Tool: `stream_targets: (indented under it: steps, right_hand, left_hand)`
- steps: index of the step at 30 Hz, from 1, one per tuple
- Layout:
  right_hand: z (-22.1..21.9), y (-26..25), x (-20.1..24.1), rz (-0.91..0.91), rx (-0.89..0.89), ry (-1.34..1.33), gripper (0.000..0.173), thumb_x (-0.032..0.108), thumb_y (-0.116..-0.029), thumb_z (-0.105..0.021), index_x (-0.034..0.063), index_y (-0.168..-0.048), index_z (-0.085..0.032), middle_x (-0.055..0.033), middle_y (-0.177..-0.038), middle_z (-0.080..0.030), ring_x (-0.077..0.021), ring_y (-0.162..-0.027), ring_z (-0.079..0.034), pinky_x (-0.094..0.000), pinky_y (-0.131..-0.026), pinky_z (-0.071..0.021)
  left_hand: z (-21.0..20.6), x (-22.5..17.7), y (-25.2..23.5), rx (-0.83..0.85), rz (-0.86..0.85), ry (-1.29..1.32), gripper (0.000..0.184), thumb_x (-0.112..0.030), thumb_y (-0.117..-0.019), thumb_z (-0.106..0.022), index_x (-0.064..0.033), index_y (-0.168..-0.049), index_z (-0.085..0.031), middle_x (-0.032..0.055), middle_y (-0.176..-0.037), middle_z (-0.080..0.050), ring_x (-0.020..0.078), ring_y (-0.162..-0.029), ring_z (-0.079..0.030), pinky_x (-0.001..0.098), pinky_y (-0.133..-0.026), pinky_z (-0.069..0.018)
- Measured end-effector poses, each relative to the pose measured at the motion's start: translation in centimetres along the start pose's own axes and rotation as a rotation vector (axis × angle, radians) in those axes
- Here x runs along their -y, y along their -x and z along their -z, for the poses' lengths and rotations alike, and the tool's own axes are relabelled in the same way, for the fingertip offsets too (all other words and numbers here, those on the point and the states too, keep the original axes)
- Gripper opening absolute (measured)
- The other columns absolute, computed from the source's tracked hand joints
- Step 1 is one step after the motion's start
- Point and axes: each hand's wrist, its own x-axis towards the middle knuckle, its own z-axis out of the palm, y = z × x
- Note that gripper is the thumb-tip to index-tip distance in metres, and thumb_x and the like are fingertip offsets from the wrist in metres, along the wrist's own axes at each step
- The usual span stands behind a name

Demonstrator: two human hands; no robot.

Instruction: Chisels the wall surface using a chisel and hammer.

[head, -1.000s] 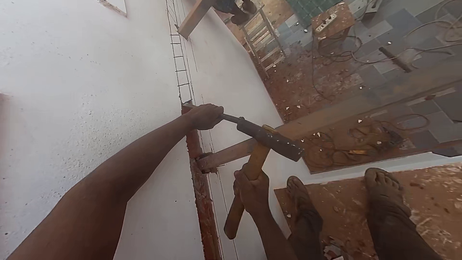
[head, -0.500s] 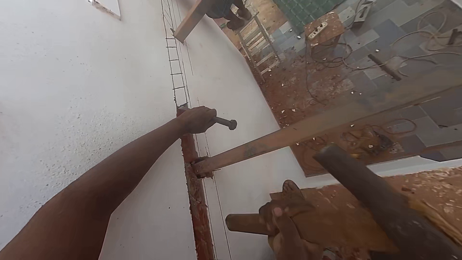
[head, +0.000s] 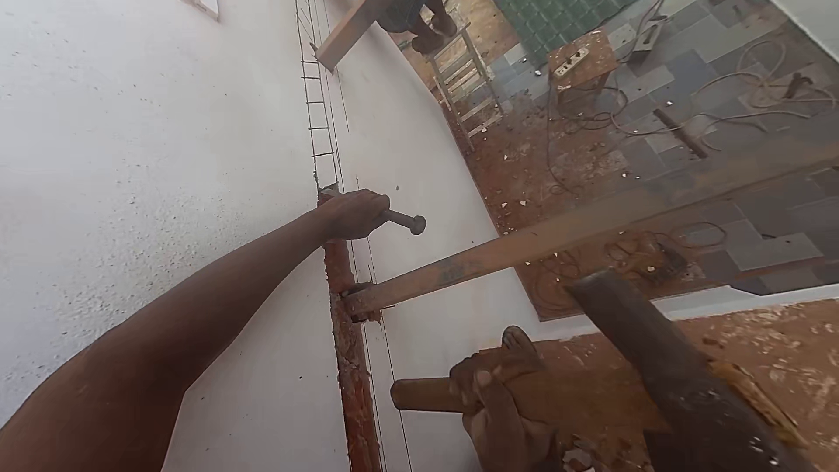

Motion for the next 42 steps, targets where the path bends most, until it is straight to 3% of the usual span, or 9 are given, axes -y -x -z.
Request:
stream_targets:
  steps: [8,13,19,21,24,29,35,40,42]
  right_hand:
    - [0.2,-1.1,-2.2,0.049,0.011,-0.007,0.006,0.014,-0.0949,-0.068,0.017,-0.091,-0.065,0.004,-0.067,-0.058,-0.0054,-0.05,-0.056,-0.0238,-0.049,-0.0537]
    - [0.8,-3.0,-4.5,-0.446,0.037,0.285,0.008,0.009,-0.081,-0.061,0.0103,-0.08,-0.054,0.003,-0.051,-0.053,-0.0101,-0.039,-0.052,-0.0283,-0.039,-0.0479]
    - [1.3,-0.5,-1.6,0.074,0.05,0.024,0.002,0.019,-0.0978,-0.068,0.0217,-0.097,-0.068,0.0061,-0.069,-0.057,-0.0042,-0.052,-0.055,-0.0223,-0.051,-0.0538]
    - [0.6,-1.0,-5.3,-0.167,-0.012,0.157,0.01,0.012,-0.0846,-0.068,0.0161,-0.08,-0.061,0.0058,-0.057,-0.057,-0.0063,-0.043,-0.053,-0.0255,-0.042,-0.0491]
    - [1.8,-2.8,-4.4,-0.507,-0.023,0.31,0.008,0.006,-0.0791,-0.059,0.0079,-0.081,-0.052,0.0018,-0.05,-0.05,-0.0109,-0.037,-0.05,-0.029,-0.038,-0.0469]
    - [3.3,-0.8,-0.5,0.096,0.056,-0.055,0.002,0.021,-0.0987,-0.067,0.0204,-0.099,-0.069,0.004,-0.069,-0.059,-0.0057,-0.052,-0.057,-0.0236,-0.052,-0.0544]
    - [1.5,-3.0,-4.4,-0.497,-0.026,0.281,0.007,0.007,-0.0793,-0.058,0.0094,-0.079,-0.052,0.0019,-0.05,-0.05,-0.0108,-0.038,-0.05,-0.0289,-0.038,-0.0467]
    - [2.7,-1.7,0.1,0.114,0.064,-0.05,0.001,0.019,-0.098,-0.068,0.0191,-0.097,-0.069,0.0038,-0.069,-0.059,-0.0058,-0.052,-0.056,-0.023,-0.052,-0.0543]
    - [0.9,-1.5,-2.6,-0.03,0.044,0.01,0.008,0.012,-0.0909,-0.069,0.0177,-0.086,-0.066,0.0047,-0.064,-0.058,-0.0059,-0.049,-0.056,-0.0237,-0.048,-0.0523]
  left_hand:
    - [-0.3,0.7,-0.2,-0.091,-0.04,0.006,0.027,-0.021,-0.1074,-0.048,-0.0008,-0.092,-0.057,0.0127,-0.079,-0.058,0.0288,-0.077,-0.064,0.0452,-0.071,-0.0544]
    - [-0.7,0.0,-0.4,-0.027,0.024,0.006,0.026,-0.021,-0.108,-0.047,0.0005,-0.099,-0.06,0.0156,-0.09,-0.063,0.0319,-0.091,-0.066,0.0474,-0.084,-0.0546]
    - [-2.1,0.2,0.0,-0.017,-0.085,-0.075,0.02,-0.014,-0.1041,-0.053,0.0021,-0.095,-0.06,0.0179,-0.09,-0.065,0.0336,-0.092,-0.067,0.0448,-0.09,-0.0536]
    - [-2.0,0.2,0.0,0.0,-0.07,-0.076,0.021,-0.015,-0.1051,-0.052,0.0025,-0.096,-0.06,0.0181,-0.092,-0.065,0.034,-0.094,-0.067,0.0447,-0.092,-0.0531]
    - [-2.7,-0.3,-0.1,0.077,-0.07,-0.096,0.023,-0.016,-0.1067,-0.051,0.0026,-0.1,-0.061,0.0183,-0.096,-0.066,0.0338,-0.098,-0.067,0.0447,-0.095,-0.0516]
    - [-2.5,1.0,0.3,-0.102,-0.134,-0.085,0.02,-0.013,-0.1034,-0.052,0.0011,-0.091,-0.06,0.0167,-0.087,-0.065,0.0322,-0.089,-0.067,0.0434,-0.087,-0.0539]
    - [-2.6,0.8,0.1,-0.027,-0.095,-0.097,0.02,-0.014,-0.1049,-0.052,0.0011,-0.095,-0.06,0.0169,-0.092,-0.065,0.0326,-0.094,-0.067,0.0434,-0.092,-0.0526]
    - [-1.5,1.3,0.3,-0.114,-0.088,-0.058,0.02,-0.014,-0.1041,-0.051,0.0012,-0.093,-0.06,0.0163,-0.088,-0.063,0.0324,-0.09,-0.066,0.0436,-0.086,-0.0537]
    - [-0.9,1.2,0.3,-0.089,-0.049,-0.039,0.021,-0.014,-0.1052,-0.051,0.0017,-0.095,-0.06,0.0166,-0.089,-0.063,0.0327,-0.091,-0.066,0.044,-0.088,-0.0533]
